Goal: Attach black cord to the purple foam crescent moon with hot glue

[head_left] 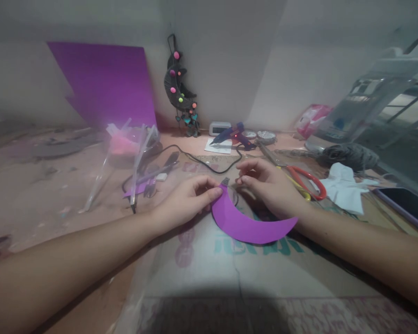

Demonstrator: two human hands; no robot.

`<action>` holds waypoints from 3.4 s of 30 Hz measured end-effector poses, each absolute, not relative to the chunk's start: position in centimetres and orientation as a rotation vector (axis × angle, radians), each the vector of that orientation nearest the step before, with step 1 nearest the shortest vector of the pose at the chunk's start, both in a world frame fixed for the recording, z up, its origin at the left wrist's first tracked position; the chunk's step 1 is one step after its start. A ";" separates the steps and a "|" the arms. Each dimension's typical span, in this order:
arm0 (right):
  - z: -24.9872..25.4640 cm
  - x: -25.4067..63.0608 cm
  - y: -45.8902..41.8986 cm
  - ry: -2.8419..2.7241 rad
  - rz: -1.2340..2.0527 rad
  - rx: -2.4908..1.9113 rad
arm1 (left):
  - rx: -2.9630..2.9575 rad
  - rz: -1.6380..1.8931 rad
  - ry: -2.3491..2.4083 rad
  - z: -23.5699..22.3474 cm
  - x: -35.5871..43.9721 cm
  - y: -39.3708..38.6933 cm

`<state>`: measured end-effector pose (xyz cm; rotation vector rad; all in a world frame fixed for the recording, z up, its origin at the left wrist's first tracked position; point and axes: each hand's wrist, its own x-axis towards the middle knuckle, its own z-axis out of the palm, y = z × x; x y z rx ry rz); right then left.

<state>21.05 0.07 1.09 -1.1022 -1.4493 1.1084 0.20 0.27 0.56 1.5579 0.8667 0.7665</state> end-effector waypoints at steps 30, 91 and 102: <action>1.1 21.0 -0.8 -1.554 1.037 -1.144 | 1.542 0.751 0.859 0.6 0.3 0.2; 1.0 20.7 -1.0 -1.718 1.208 -1.197 | 1.611 0.729 0.895 0.4 0.0 0.1; 0.8 21.2 0.0 -1.550 0.938 -1.063 | 1.538 0.744 0.890 0.6 0.2 0.1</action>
